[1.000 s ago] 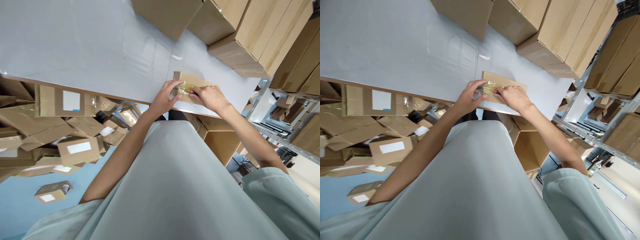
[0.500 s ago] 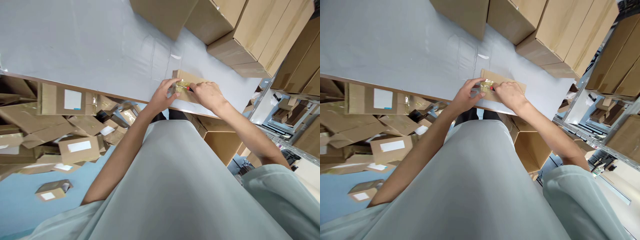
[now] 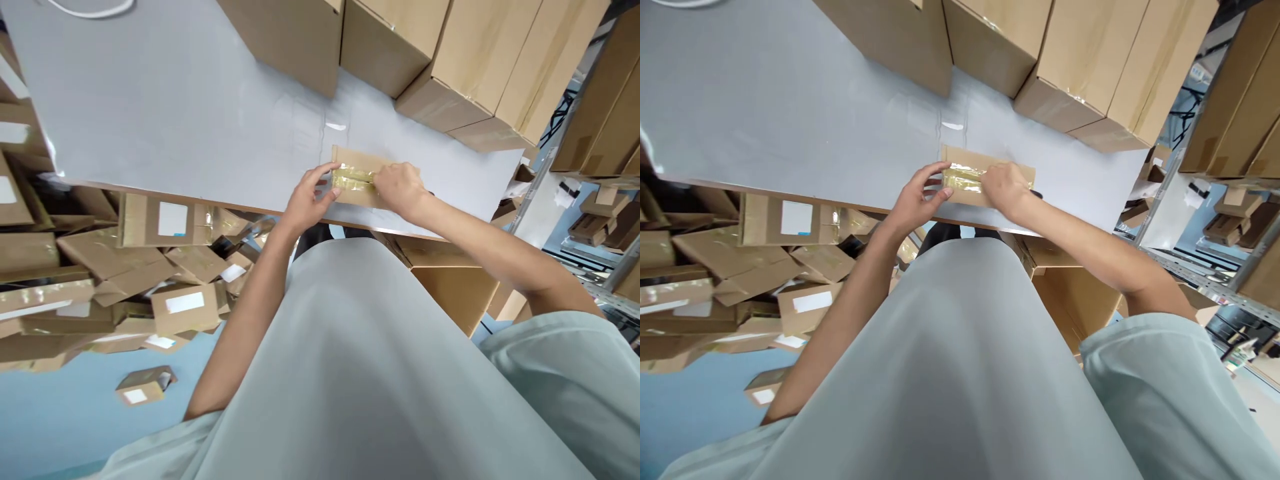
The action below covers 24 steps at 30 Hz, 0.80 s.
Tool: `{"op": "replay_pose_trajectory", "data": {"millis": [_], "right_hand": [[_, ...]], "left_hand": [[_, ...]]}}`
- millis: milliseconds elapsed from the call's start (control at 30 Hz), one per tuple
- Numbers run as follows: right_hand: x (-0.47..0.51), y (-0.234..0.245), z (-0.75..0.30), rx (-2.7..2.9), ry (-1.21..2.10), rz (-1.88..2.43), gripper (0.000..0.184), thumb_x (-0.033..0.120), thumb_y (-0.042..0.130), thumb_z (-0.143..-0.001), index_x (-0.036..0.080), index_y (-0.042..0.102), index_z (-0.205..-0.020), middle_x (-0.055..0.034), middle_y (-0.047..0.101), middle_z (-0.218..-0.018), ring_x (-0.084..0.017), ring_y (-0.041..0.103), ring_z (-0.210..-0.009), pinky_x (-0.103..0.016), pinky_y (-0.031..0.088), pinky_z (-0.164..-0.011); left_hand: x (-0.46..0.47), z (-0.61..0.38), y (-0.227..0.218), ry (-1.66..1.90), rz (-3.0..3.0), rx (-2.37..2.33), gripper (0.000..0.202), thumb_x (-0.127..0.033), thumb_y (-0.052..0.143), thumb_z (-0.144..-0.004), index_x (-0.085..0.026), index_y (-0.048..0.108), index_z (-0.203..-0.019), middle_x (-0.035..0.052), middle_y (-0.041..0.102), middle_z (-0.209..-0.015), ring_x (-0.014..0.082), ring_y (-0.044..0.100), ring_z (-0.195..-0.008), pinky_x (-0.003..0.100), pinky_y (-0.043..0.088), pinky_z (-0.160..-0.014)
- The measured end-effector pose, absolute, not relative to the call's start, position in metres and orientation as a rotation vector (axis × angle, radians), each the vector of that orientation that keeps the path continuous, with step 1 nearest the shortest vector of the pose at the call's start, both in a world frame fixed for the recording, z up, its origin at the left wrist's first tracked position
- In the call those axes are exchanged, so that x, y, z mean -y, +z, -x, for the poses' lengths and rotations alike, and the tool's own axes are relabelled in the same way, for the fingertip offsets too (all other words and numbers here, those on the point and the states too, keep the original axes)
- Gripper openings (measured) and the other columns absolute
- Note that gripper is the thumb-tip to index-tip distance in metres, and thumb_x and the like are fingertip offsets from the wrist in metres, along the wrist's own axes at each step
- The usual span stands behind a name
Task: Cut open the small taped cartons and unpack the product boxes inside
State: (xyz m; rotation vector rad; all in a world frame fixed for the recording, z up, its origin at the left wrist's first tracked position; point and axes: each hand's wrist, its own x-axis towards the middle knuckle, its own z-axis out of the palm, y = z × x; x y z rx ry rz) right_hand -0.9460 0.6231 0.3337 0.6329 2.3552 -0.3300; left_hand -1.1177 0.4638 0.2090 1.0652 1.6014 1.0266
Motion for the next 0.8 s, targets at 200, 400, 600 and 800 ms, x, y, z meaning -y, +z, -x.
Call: {"op": "replay_pose_trajectory", "data": {"millis": [200,400,600,800], "right_hand": [[-0.641,0.357,0.857,-2.185,-0.162,-0.949,0.035,0.028,0.053,-0.113,0.014,0.084,-0.121,-0.0271,0.082,-0.11,-0.04,0.077,-0.109,-0.048,0.05,-0.09],[-0.654,0.364,0.8,-2.167,-0.18,-0.953,0.038,0.037,0.05,-0.118,0.016,0.079,-0.13,-0.024,0.083,-0.114,-0.034,0.076,-0.102,-0.04,0.043,-0.084],[-0.637,0.322,0.745,-2.389,-0.902,-1.307,0.044,0.056,0.047,-0.116,0.023,0.076,-0.117,-0.0061,0.082,-0.103,-0.021,0.067,-0.082,-0.031,0.044,-0.077],[-0.582,0.267,0.786,-2.062,-1.834,-2.108,0.07,0.091,0.064,-0.085,0.022,0.071,-0.098,0.002,0.063,-0.071,-0.018,0.056,-0.066,-0.034,0.053,-0.071]], "left_hand": [[-0.466,1.109,0.213,1.05,-0.983,-1.61,0.074,-0.074,0.071,-0.098,-0.035,0.06,-0.16,0.0128,0.059,-0.166,0.0322,0.068,-0.136,0.048,0.061,-0.114],[-0.474,1.101,0.215,1.066,-0.982,-1.596,0.083,-0.088,0.069,-0.09,-0.034,0.065,-0.152,0.0119,0.062,-0.164,0.0366,0.061,-0.15,0.052,0.058,-0.121],[-0.467,1.121,0.211,1.013,-0.884,-1.656,0.087,-0.084,0.075,-0.088,-0.032,0.059,-0.156,0.0142,0.07,-0.151,0.0352,0.068,-0.14,0.054,0.059,-0.117],[-0.446,1.165,0.198,1.029,-0.586,-1.805,0.072,-0.056,0.082,-0.084,-0.031,0.059,-0.148,0.0113,0.075,-0.144,0.0295,0.072,-0.127,0.05,0.063,-0.107]]}}
